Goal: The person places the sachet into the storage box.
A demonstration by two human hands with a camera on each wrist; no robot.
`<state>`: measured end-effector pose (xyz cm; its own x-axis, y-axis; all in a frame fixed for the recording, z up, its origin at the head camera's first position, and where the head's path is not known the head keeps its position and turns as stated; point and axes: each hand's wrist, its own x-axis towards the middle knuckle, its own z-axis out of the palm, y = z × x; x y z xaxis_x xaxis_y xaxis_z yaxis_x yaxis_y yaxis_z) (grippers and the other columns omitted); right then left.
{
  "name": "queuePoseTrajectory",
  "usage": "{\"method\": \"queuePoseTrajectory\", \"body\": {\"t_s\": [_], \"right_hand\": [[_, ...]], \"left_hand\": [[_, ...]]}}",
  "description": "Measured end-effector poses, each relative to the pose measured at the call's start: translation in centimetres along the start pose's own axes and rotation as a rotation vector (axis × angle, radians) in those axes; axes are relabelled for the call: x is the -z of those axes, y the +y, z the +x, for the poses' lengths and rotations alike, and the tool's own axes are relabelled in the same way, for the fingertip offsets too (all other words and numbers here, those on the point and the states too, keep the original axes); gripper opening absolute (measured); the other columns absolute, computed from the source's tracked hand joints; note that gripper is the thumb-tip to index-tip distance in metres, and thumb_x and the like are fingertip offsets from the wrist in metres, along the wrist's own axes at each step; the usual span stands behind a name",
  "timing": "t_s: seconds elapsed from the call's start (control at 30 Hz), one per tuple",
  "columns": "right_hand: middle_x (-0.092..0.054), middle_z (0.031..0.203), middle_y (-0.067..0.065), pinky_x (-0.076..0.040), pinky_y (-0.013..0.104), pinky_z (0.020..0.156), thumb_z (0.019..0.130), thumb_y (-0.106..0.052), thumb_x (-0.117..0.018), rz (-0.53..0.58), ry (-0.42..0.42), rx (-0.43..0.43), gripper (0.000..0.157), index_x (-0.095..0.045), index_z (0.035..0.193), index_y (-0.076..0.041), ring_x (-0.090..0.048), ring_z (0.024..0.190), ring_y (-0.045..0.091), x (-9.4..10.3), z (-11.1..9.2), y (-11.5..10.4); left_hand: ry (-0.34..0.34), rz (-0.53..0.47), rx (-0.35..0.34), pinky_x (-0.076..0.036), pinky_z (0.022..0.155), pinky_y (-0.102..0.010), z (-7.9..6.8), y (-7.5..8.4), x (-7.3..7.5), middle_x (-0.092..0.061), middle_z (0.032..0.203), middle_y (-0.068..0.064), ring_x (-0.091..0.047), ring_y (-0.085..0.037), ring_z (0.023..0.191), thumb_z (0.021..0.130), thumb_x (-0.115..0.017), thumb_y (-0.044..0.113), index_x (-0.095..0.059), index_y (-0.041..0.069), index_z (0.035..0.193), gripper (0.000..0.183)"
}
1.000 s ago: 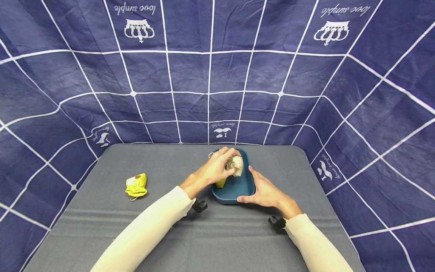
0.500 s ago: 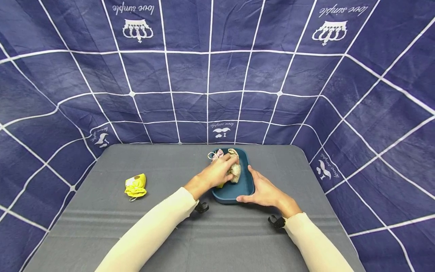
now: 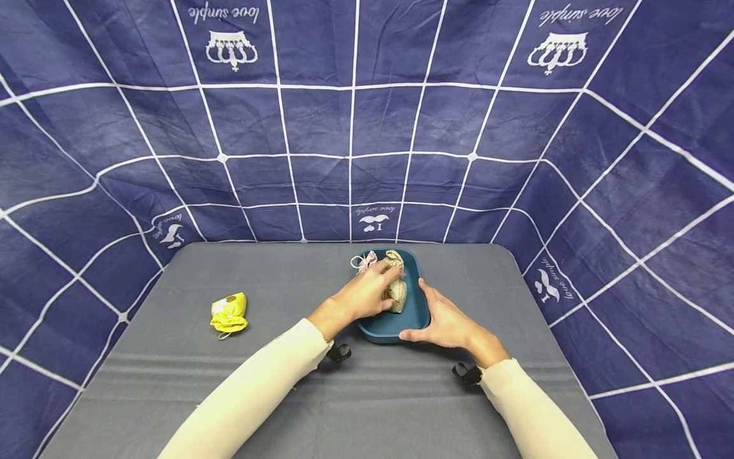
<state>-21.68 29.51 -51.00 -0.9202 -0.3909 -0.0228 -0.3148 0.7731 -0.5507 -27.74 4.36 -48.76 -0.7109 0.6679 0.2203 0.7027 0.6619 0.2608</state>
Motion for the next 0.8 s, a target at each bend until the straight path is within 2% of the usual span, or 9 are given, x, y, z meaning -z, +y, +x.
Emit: {"method": "queuePoseTrajectory", "body": {"t_s": [0.17,0.4,0.5,0.63,0.8], "right_hand": [[-0.038,0.180,0.042,-0.042,0.074,0.133,0.089,-0.061,-0.096,0.005,-0.011,-0.009,0.138,-0.021,0.180,0.011,-0.046,0.166,0.059,0.1,-0.1,-0.1],[-0.039,0.180,0.042,-0.043,0.073,0.133,0.089,-0.061,-0.097,-0.008,-0.008,-0.001,0.138,-0.021,0.179,0.011,-0.047,0.166,0.059,0.1,0.0,-0.1],[-0.039,0.180,0.042,-0.043,0.073,0.133,0.088,-0.061,-0.097,-0.009,-0.006,0.003,0.139,-0.021,0.179,0.012,-0.047,0.166,0.059,0.1,0.0,-0.1],[-0.039,0.179,0.042,-0.043,0.073,0.133,0.088,-0.062,-0.097,-0.009,-0.006,0.004,0.139,-0.022,0.179,0.012,-0.047,0.166,0.059,0.1,0.0,-0.2],[-0.039,0.179,0.043,-0.042,0.073,0.133,0.088,-0.062,-0.097,-0.014,-0.007,-0.004,0.139,-0.022,0.179,0.012,-0.046,0.166,0.059,0.2,-0.1,-0.4]], "left_hand": [[0.043,0.032,-0.009,-0.065,0.113,-0.047,-0.6,0.2,0.5,-0.071,0.148,-0.011,-0.076,-0.028,0.132,0.101,-0.093,0.027,-0.069,0.018,0.155,0.060],[0.105,0.052,0.005,-0.059,0.123,-0.054,-1.7,0.2,1.5,-0.072,0.151,-0.006,-0.073,-0.030,0.144,0.103,-0.090,0.037,-0.070,0.022,0.154,0.058],[0.117,0.024,0.013,-0.060,0.120,-0.059,-2.4,-0.1,2.0,-0.072,0.150,-0.007,-0.070,-0.034,0.150,0.104,-0.089,0.041,-0.070,0.022,0.154,0.057],[0.140,0.026,0.025,-0.063,0.112,-0.060,-3.7,-0.9,2.7,-0.071,0.154,-0.011,-0.070,-0.037,0.149,0.104,-0.088,0.043,-0.070,0.020,0.153,0.057],[0.174,0.043,0.030,-0.064,0.102,-0.056,-5.5,-2.4,3.6,-0.074,0.145,-0.011,-0.076,-0.034,0.134,0.103,-0.089,0.042,-0.071,0.016,0.150,0.057]]}}
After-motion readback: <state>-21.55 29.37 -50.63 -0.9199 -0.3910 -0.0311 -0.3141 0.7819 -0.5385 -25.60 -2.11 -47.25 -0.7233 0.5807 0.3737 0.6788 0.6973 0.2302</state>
